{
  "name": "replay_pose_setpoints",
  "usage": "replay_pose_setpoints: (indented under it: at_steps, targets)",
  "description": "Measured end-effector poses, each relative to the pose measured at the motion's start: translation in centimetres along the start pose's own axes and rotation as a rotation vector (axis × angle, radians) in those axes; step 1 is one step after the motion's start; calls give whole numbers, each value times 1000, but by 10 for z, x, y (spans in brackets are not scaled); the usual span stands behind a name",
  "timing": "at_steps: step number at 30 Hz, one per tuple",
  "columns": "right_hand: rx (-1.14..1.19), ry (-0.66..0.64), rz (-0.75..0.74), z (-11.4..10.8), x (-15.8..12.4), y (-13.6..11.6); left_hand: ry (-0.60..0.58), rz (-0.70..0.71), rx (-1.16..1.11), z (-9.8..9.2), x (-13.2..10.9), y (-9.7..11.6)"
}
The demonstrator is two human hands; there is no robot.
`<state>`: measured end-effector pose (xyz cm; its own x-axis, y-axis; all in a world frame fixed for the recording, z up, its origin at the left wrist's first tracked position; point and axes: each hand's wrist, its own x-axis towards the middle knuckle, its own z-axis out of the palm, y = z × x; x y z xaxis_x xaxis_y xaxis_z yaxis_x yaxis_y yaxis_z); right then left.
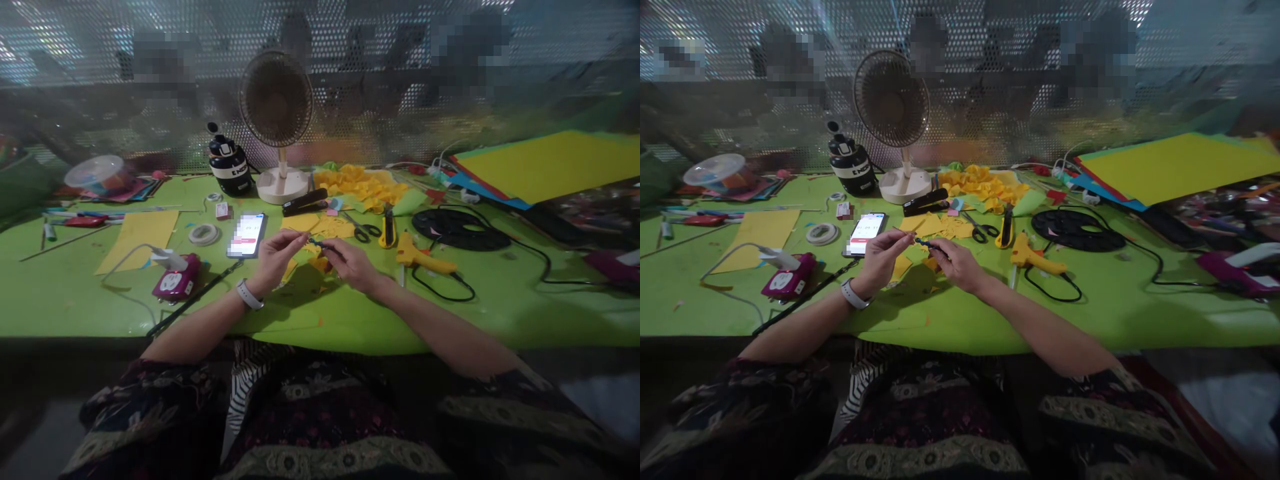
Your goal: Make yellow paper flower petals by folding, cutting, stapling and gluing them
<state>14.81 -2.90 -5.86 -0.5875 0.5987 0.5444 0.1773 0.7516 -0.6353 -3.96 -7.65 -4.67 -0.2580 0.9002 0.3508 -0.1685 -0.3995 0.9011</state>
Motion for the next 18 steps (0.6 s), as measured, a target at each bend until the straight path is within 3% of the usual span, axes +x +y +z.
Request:
replay_pose_setpoints:
  at_steps: [10,18]
  targets:
    - [47,-50,-27,-5,3,5,-99,-47,-35,-7,2,-5]
    - [45,-27,-21,-1,-1,-1,-63,27,-6,-6,2,-1]
